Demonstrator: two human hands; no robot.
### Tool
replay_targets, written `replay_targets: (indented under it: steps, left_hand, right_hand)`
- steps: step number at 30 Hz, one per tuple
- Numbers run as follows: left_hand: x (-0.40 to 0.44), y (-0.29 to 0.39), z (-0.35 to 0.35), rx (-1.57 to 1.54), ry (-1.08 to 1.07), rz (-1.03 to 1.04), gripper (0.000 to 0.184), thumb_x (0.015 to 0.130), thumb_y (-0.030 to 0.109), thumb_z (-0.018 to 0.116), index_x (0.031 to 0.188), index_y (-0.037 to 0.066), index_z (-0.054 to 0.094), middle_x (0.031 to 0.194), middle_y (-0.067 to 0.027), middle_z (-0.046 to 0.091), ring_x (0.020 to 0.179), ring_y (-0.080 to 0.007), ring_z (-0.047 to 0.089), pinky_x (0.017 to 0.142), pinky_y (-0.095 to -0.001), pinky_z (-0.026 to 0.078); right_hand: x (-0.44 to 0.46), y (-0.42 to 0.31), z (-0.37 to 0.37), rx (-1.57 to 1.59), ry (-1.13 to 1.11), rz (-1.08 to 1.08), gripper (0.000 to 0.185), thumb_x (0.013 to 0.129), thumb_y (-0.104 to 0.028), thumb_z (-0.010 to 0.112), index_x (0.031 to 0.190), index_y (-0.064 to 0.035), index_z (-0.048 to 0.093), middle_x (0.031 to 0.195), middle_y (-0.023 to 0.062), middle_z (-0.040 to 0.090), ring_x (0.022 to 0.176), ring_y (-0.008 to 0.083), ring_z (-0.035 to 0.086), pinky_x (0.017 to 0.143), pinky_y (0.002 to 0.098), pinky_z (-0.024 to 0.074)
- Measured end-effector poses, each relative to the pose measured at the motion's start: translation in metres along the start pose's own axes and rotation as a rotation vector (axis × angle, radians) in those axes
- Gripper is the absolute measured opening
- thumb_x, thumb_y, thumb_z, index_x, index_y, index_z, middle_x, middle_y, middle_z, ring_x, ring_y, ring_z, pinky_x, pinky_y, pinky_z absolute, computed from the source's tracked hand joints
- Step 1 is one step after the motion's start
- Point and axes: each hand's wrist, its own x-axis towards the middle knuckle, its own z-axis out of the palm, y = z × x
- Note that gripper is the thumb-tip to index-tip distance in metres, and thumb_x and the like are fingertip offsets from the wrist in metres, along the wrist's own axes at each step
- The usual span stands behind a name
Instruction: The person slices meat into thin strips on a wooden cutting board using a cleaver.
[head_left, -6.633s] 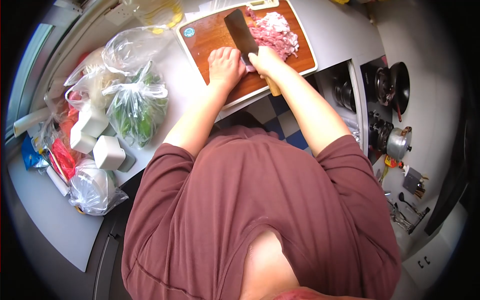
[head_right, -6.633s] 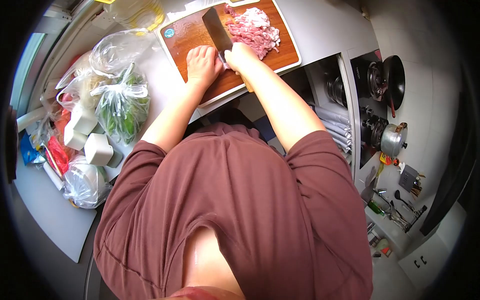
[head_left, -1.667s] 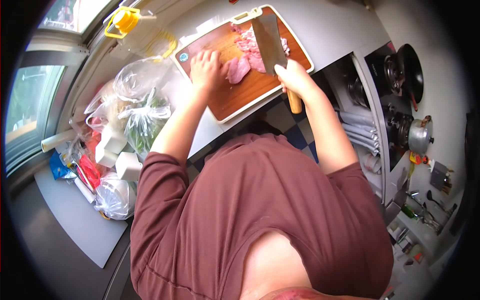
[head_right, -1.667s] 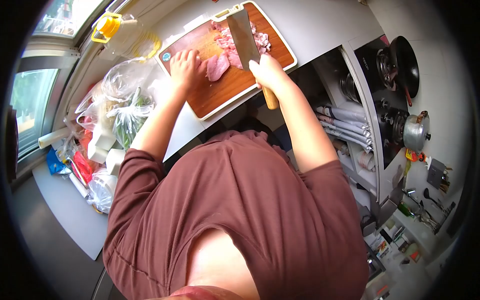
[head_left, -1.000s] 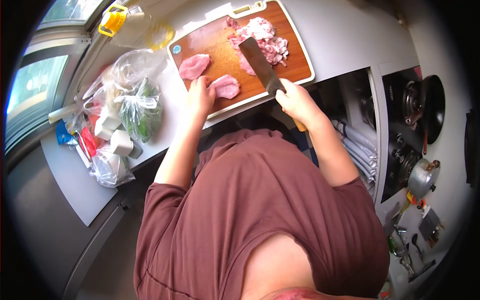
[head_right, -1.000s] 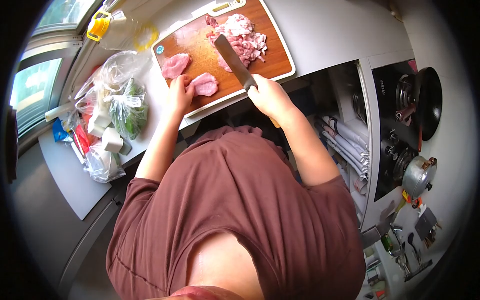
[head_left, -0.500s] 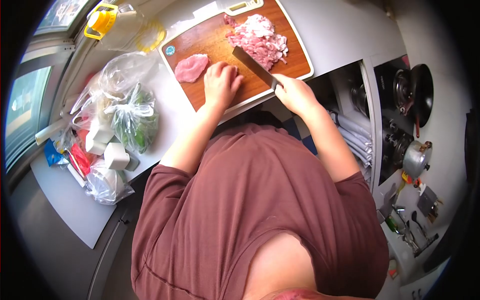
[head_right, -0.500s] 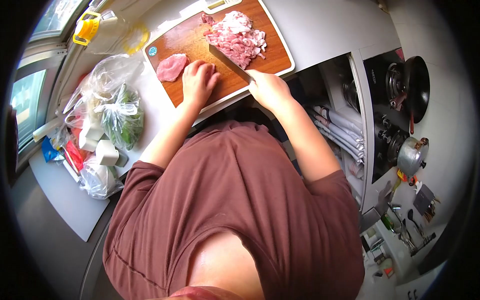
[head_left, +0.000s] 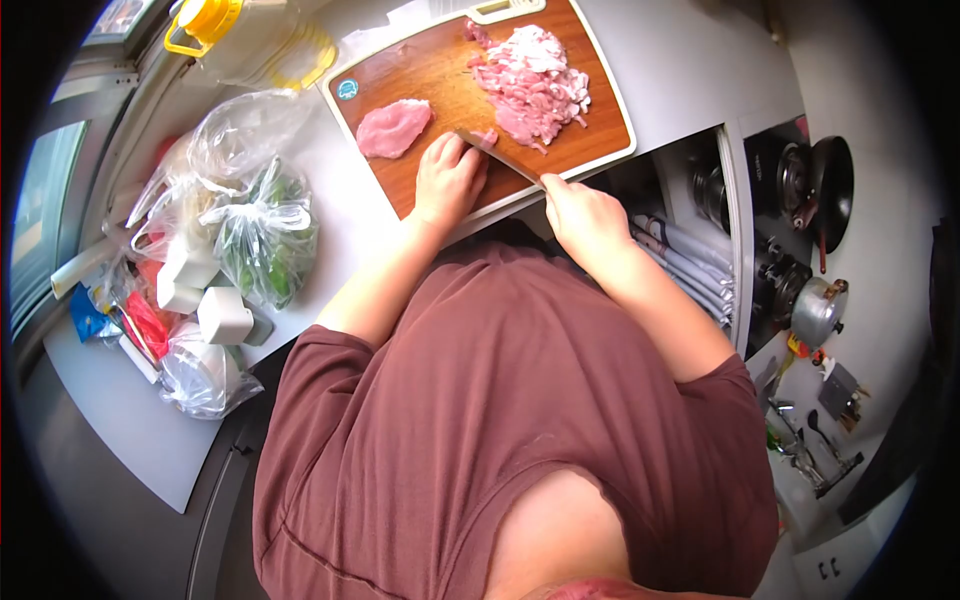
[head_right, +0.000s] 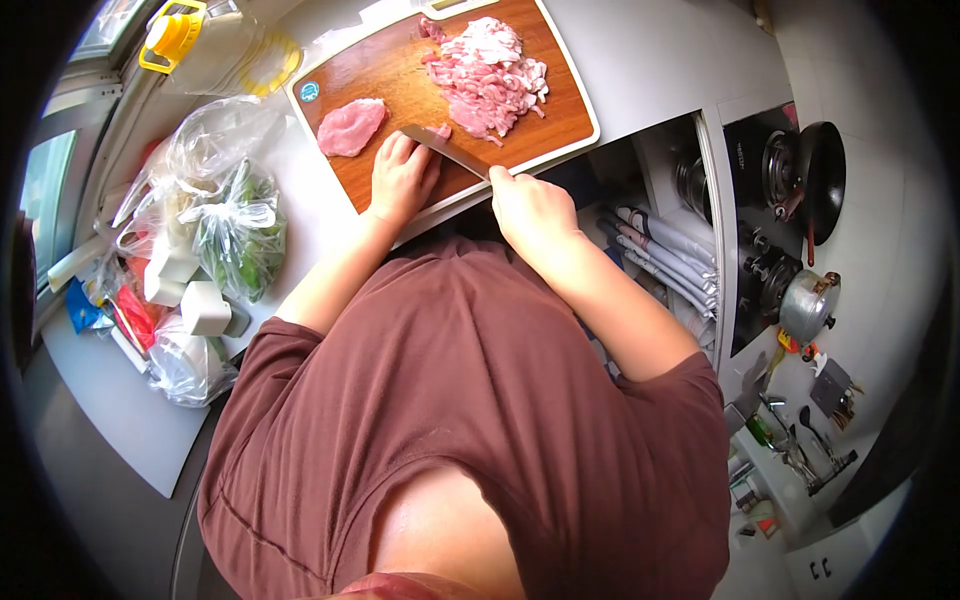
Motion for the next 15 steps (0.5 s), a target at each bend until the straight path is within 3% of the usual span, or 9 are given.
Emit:
replay_targets:
  steps: [2, 8, 11, 15]
  left_hand:
    - [-0.001, -0.001, 0.003, -0.018, -0.014, -0.007, 0.034, 0.070, 0.010, 0.072, 0.103, 0.008, 0.066, 0.110, -0.0116, 0.058, 0.108, -0.0327, 0.055, 0.091, -0.0439, 0.047]
    - [-0.003, 0.000, 0.000, -0.077, -0.034, 0.019, 0.027, 0.076, 0.011, 0.072, 0.101, 0.007, 0.066, 0.108, -0.0107, 0.062, 0.104, -0.0318, 0.058, 0.090, -0.0428, 0.048]
    - [0.000, 0.004, -0.003, -0.070, 0.084, 0.067, 0.025, 0.073, 0.010, 0.072, 0.097, 0.007, 0.065, 0.102, -0.0082, 0.061, 0.098, -0.0309, 0.059, 0.087, -0.0420, 0.049]
    - [0.003, 0.010, -0.009, -0.054, 0.145, -0.022, 0.021, 0.076, 0.011, 0.074, 0.094, 0.007, 0.063, 0.101, -0.0091, 0.060, 0.097, -0.0317, 0.058, 0.085, -0.0413, 0.049]
  right_hand:
    - [0.017, -0.002, 0.005, -0.046, -0.114, 0.032, 0.018, 0.091, -0.013, 0.052, 0.106, -0.0044, 0.053, 0.083, 0.0185, 0.069, 0.078, 0.0350, 0.070, 0.065, 0.0461, 0.0550]
    - [0.082, -0.044, 0.008, -0.069, 0.016, -0.023, 0.014, 0.091, -0.013, 0.049, 0.100, -0.0048, 0.056, 0.081, 0.0196, 0.070, 0.081, 0.0352, 0.071, 0.067, 0.0451, 0.0561]
    - [0.075, -0.024, 0.012, -0.004, 0.108, -0.088, 0.014, 0.093, -0.015, 0.047, 0.097, -0.0057, 0.057, 0.078, 0.0192, 0.069, 0.077, 0.0356, 0.070, 0.066, 0.0459, 0.0554]
    - [0.036, -0.014, -0.006, -0.011, 0.059, -0.038, 0.017, 0.096, -0.019, 0.046, 0.095, -0.0059, 0.056, 0.075, 0.0200, 0.068, 0.072, 0.0364, 0.069, 0.063, 0.0489, 0.0532]
